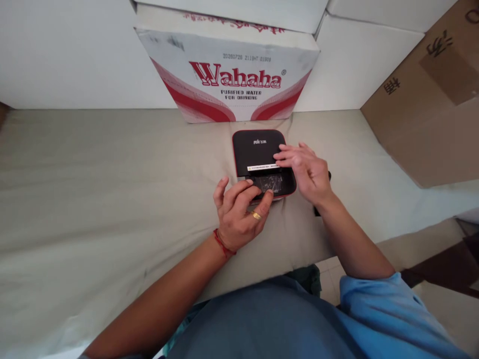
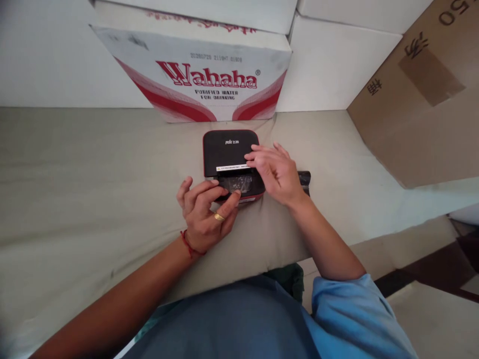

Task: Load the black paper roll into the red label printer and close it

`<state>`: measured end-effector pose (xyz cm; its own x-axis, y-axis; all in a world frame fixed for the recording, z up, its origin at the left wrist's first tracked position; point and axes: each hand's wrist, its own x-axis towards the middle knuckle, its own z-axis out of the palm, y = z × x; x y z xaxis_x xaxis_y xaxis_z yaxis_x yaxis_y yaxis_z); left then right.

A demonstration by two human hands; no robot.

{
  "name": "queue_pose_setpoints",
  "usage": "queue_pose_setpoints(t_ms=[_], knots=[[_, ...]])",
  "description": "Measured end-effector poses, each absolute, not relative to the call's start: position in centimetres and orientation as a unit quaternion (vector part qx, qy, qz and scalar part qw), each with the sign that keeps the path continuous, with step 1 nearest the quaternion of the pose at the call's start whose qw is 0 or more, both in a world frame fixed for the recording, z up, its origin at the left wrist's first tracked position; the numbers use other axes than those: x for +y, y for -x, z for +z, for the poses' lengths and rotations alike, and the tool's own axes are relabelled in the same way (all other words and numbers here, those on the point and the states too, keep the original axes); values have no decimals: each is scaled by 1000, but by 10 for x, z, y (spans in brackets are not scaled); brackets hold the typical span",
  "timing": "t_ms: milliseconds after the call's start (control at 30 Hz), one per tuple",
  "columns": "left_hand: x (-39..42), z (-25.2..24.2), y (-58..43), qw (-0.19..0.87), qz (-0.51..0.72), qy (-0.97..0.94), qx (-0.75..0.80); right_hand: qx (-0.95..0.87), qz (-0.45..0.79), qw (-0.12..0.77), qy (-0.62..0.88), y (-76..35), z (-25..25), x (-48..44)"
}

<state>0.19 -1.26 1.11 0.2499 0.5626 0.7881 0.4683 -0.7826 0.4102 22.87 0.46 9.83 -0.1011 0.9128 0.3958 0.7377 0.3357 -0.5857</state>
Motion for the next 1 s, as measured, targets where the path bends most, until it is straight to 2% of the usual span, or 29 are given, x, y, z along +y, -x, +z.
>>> queue_pose_setpoints(t_ms=[233, 300, 367, 467, 567, 1000], knots=[[-3, 23, 7, 96, 586, -735, 327, -758, 62, 391, 519, -227, 74, -9], [7, 24, 11, 185, 627, -672, 349, -748, 70, 423, 507, -225, 70, -9], [18, 23, 13, 326, 633, -595, 373, -733, 97, 449, 501, -222, 69, -10], [32, 19, 13, 511, 602, -488, 371, -720, 163, 458, 496, -219, 75, -16], [39, 15, 11, 607, 578, -420, 348, -735, 179, 453, 473, -219, 82, -23], [39, -1, 8, 664, 591, -341, 306, -761, -7, 426, 489, -220, 64, -34]])
